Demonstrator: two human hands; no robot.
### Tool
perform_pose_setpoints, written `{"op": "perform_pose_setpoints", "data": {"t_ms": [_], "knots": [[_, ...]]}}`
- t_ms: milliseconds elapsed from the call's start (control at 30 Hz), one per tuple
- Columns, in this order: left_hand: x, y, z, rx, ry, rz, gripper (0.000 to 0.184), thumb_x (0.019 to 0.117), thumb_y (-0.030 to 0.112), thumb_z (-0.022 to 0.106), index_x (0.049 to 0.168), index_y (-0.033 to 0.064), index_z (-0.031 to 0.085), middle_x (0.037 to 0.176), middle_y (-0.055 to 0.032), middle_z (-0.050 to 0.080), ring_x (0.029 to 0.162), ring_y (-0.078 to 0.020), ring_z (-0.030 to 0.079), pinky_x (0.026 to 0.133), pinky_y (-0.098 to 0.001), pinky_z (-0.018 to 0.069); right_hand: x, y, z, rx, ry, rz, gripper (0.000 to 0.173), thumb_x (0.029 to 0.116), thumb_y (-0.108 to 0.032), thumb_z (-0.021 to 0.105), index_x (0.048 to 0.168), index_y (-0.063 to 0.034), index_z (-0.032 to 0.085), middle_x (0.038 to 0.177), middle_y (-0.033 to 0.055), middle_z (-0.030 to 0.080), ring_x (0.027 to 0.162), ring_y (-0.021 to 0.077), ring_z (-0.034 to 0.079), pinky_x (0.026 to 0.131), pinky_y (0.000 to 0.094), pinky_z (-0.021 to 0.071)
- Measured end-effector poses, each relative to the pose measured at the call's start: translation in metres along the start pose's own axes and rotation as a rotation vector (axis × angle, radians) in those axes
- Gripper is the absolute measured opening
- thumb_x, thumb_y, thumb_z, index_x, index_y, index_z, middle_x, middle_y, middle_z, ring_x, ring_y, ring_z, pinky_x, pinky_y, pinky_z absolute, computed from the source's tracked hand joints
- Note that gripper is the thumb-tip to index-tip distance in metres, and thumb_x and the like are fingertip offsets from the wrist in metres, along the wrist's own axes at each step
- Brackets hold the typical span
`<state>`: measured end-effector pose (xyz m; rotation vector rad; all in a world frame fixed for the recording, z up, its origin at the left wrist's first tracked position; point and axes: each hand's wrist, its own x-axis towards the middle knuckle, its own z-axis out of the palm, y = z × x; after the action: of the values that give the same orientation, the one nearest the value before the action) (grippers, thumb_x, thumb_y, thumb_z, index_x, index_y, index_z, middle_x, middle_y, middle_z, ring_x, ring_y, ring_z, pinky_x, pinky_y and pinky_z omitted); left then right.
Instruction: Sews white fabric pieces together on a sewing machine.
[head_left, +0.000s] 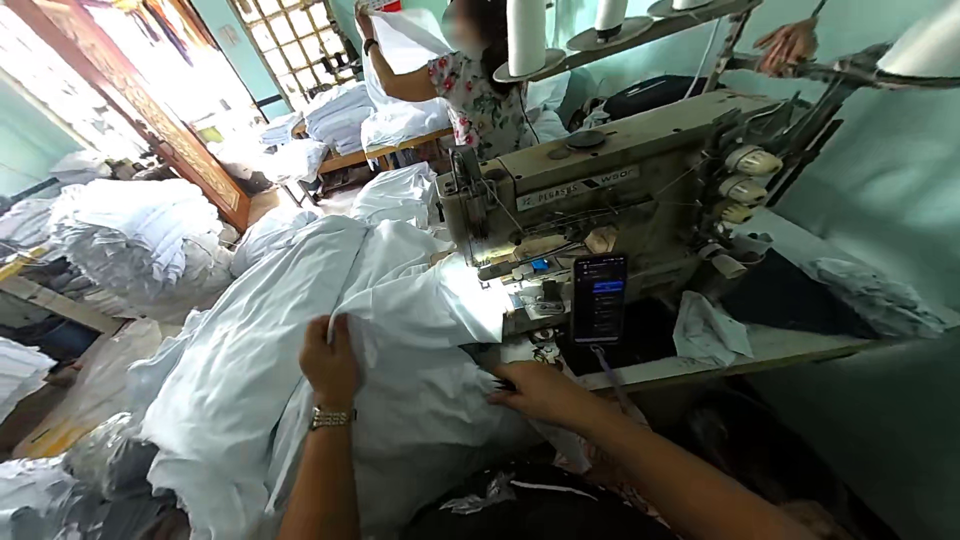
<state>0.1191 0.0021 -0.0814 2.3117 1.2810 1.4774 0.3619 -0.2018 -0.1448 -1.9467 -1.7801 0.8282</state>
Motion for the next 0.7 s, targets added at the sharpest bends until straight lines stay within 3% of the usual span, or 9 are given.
{"op": "perform_pose_setpoints", "data": {"t_ms": [67, 133, 167, 233, 333, 400, 433, 533, 700], "knots": [[0.015, -0.001, -0.001, 0.04, -0.033, 0.056, 0.035, 0.1065, 0.029, 0.053, 0.109, -0.0038, 0.065, 0.088, -0.0148, 0.067, 0.078, -0.0214, 0.066, 0.074, -0.0398, 0.0553, -0.008, 0.006, -0.007, -0.028, 0.161, -0.057, 0.043, 0.1004, -0.046, 0.062, 0.119, -0.0088, 0.072, 0.106, 0.0176, 0.069, 0.098, 0.0347, 0.069, 0.087, 0.0574, 0.0553], [0.021, -0.001, 0.007, 0.118, -0.273, 0.075, 0.039, 0.1077, 0.03, 0.048, 0.127, -0.0012, 0.063, 0.114, -0.0222, 0.069, 0.104, -0.0351, 0.069, 0.092, -0.0555, 0.055, -0.014, 0.01, -0.019, 0.038, 0.446, -0.18, 0.03, 0.1036, -0.031, 0.056, 0.113, -0.0099, 0.075, 0.102, 0.013, 0.07, 0.093, 0.0261, 0.069, 0.084, 0.0477, 0.0579], [0.023, -0.002, 0.013, 0.141, -0.375, 0.099, 0.042, 0.1065, 0.03, 0.05, 0.135, 0.0012, 0.06, 0.126, -0.0239, 0.065, 0.116, -0.0397, 0.065, 0.099, -0.0598, 0.0511, -0.012, 0.013, -0.026, 0.106, 0.585, -0.251, 0.03, 0.106, -0.027, 0.052, 0.112, -0.0088, 0.075, 0.103, 0.0113, 0.07, 0.094, 0.0213, 0.069, 0.085, 0.042, 0.0581], [0.024, 0.009, 0.023, 0.128, -0.403, 0.247, 0.037, 0.1021, 0.022, 0.056, 0.133, 0.0024, 0.063, 0.134, -0.0231, 0.062, 0.126, -0.0415, 0.058, 0.105, -0.0621, 0.0459, 0.0, 0.018, -0.041, 0.212, 0.789, -0.369, 0.03, 0.1069, -0.02, 0.048, 0.115, -0.0066, 0.074, 0.107, 0.0091, 0.071, 0.094, 0.0133, 0.068, 0.084, 0.0314, 0.0583], [0.016, 0.052, 0.035, 0.1, -0.527, 0.56, 0.023, 0.0998, 0.012, 0.057, 0.115, 0.0076, 0.074, 0.125, -0.0127, 0.069, 0.116, -0.032, 0.066, 0.098, -0.0524, 0.0534, 0.02, 0.017, -0.057, 0.28, 0.835, -0.327, 0.028, 0.1, -0.009, 0.049, 0.112, -0.0069, 0.075, 0.107, 0.0079, 0.072, 0.088, 0.0112, 0.066, 0.079, 0.0304, 0.0559], [0.012, 0.071, 0.057, 0.119, -0.688, 0.761, 0.028, 0.0998, 0.006, 0.055, 0.118, 0.0128, 0.074, 0.13, -0.01, 0.068, 0.113, -0.0308, 0.068, 0.095, -0.0508, 0.0551, 0.035, 0.014, -0.064, 0.285, 0.762, -0.292, 0.029, 0.0974, -0.006, 0.049, 0.108, -0.0085, 0.076, 0.106, 0.0058, 0.074, 0.089, 0.0107, 0.067, 0.08, 0.0322, 0.056], [0.012, 0.073, 0.07, 0.121, -0.705, 0.843, 0.028, 0.0992, 0.004, 0.055, 0.117, 0.0129, 0.074, 0.129, -0.0105, 0.069, 0.109, -0.0312, 0.069, 0.092, -0.0501, 0.0567, 0.043, 0.013, -0.066, 0.272, 0.714, -0.271, 0.031, 0.0963, -0.005, 0.049, 0.107, -0.0095, 0.077, 0.11, 0.005, 0.075, 0.095, 0.0119, 0.069, 0.085, 0.0351, 0.0574], [0.018, 0.07, 0.086, 0.012, -0.528, 0.956, 0.018, 0.0978, 0.003, 0.058, 0.107, 0.0063, 0.074, 0.106, -0.0127, 0.073, 0.093, -0.0294, 0.073, 0.08, -0.0455, 0.0608, 0.052, 0.009, -0.072, 0.234, 0.604, -0.158, 0.035, 0.0955, -0.004, 0.047, 0.109, -0.0096, 0.078, 0.112, 0.0056, 0.075, 0.107, 0.0166, 0.07, 0.095, 0.0438, 0.0548], [0.031, 0.09, 0.053, -0.153, 0.109, 0.965, 0.009, 0.0991, 0.011, 0.063, 0.105, 0.006, 0.069, 0.1, -0.013, 0.072, 0.087, -0.0214, 0.071, 0.076, -0.0319, 0.0586, 0.054, 0.019, -0.074, 0.275, 0.539, -0.087, 0.026, 0.0974, -0.009, 0.052, 0.106, -0.0038, 0.076, 0.104, 0.0103, 0.074, 0.098, 0.0192, 0.069, 0.091, 0.0443, 0.0546]]}}
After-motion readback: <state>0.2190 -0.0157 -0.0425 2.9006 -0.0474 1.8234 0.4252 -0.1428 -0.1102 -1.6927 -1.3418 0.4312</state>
